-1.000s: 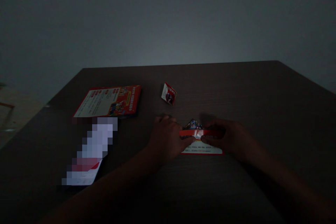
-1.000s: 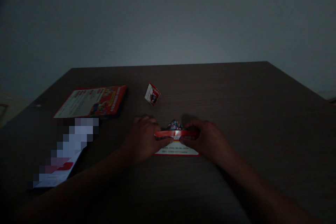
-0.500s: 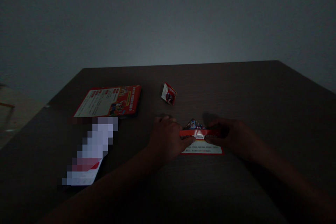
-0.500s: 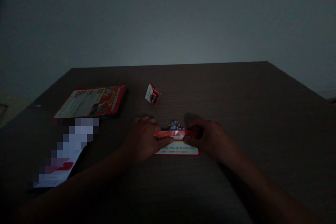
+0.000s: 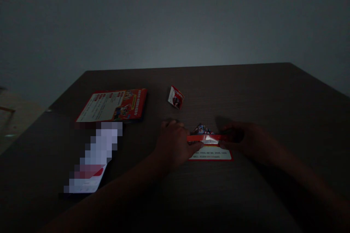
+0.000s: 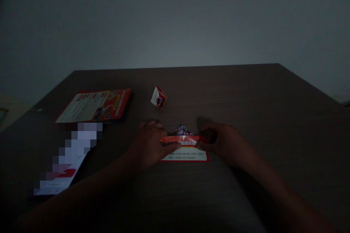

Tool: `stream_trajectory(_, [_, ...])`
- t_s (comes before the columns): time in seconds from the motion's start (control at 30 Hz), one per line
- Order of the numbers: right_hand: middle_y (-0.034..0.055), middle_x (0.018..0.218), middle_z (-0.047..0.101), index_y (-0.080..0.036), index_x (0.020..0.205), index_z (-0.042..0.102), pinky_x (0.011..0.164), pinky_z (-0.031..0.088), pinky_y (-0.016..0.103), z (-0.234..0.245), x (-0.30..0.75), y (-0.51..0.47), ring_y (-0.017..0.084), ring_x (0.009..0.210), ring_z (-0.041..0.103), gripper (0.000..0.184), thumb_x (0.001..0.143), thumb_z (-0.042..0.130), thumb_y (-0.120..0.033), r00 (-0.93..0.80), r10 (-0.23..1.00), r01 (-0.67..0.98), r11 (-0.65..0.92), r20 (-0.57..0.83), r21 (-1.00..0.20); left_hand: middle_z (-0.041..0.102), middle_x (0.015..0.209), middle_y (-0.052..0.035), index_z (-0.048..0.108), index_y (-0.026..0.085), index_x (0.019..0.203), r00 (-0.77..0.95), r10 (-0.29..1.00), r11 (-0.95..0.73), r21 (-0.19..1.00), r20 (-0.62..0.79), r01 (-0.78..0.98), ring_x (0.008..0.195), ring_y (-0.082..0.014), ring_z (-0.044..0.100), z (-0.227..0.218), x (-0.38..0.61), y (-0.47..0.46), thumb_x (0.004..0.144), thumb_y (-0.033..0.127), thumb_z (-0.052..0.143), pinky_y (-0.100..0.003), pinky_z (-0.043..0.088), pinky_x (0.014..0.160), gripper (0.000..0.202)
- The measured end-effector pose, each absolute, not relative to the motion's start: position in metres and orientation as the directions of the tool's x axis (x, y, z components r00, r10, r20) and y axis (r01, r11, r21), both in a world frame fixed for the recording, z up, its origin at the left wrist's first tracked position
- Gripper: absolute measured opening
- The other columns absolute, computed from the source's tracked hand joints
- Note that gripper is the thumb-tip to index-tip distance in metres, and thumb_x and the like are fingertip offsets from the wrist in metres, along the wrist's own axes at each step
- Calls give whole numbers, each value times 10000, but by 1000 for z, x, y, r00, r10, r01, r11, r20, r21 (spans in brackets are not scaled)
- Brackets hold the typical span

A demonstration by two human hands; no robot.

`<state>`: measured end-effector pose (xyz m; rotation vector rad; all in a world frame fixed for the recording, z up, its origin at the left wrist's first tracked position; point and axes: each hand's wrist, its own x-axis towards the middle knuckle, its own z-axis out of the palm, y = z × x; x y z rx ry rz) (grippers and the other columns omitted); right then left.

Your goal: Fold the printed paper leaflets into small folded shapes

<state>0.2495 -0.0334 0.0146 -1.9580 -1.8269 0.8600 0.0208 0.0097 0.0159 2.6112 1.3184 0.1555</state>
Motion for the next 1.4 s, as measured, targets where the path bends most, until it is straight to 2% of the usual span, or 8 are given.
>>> stream_trajectory(0.23, [2, 651, 688, -201, 934, 681, 460, 446, 227, 15, 256, -33, 154, 551, 632, 312, 655, 721, -334, -1, 976, 778, -137, -219, -614, 619, 820, -74, 670, 174, 707, 594, 804, -579, 224, -3, 784, 866, -246, 533, 14, 20, 11, 795, 623, 509, -398, 349, 788, 484])
stream_trajectory(0.47, [8, 702, 699, -207, 1003, 665, 507, 475, 244, 14, 264, -34, 169, 601, 649, 331, 687, 694, -302, -31, 971, 786, -124, -239, -606, 619, 822, -79, 668, 168, 710, 601, 799, -584, 218, -12, 782, 852, -246, 534, 14, 20, 11, 807, 630, 483, -395, 352, 766, 507])
stream_trajectory(0.67, [40, 862, 727, -217, 1015, 674, 596, 514, 289, 13, 256, -34, 199, 701, 668, 333, 719, 675, -370, -26, 993, 804, -48, -115, -592, 627, 840, -77, 674, 176, 722, 591, 807, -572, 231, -14, 787, 873, -245, 536, 14, 20, 12, 798, 614, 509, -390, 345, 778, 475])
stream_trajectory(0.87, [52, 896, 723, -204, 997, 676, 612, 517, 298, 9, 237, -33, 204, 725, 668, 351, 727, 669, -429, -29, 1000, 823, 22, -4, -567, 622, 811, -76, 673, 176, 696, 596, 803, -579, 237, 1, 780, 856, -246, 533, 13, 21, 11, 797, 618, 510, -392, 341, 771, 482])
stream_trajectory(1.1, [50, 892, 725, -206, 966, 690, 648, 512, 310, 7, 231, -33, 206, 733, 670, 299, 726, 679, -384, -61, 998, 817, 55, 10, -574, 627, 830, -86, 667, 168, 694, 599, 801, -585, 202, -10, 786, 866, -250, 536, 15, 21, 11, 801, 639, 482, -400, 348, 788, 517])
stream_trajectory(1.4, [36, 848, 723, -219, 970, 695, 591, 500, 283, 8, 233, -34, 192, 692, 667, 294, 727, 679, -382, -52, 998, 813, 30, -21, -582, 637, 816, -94, 675, 166, 707, 611, 787, -591, 181, -82, 786, 870, -267, 567, 24, 16, 17, 781, 622, 515, -409, 370, 784, 489])
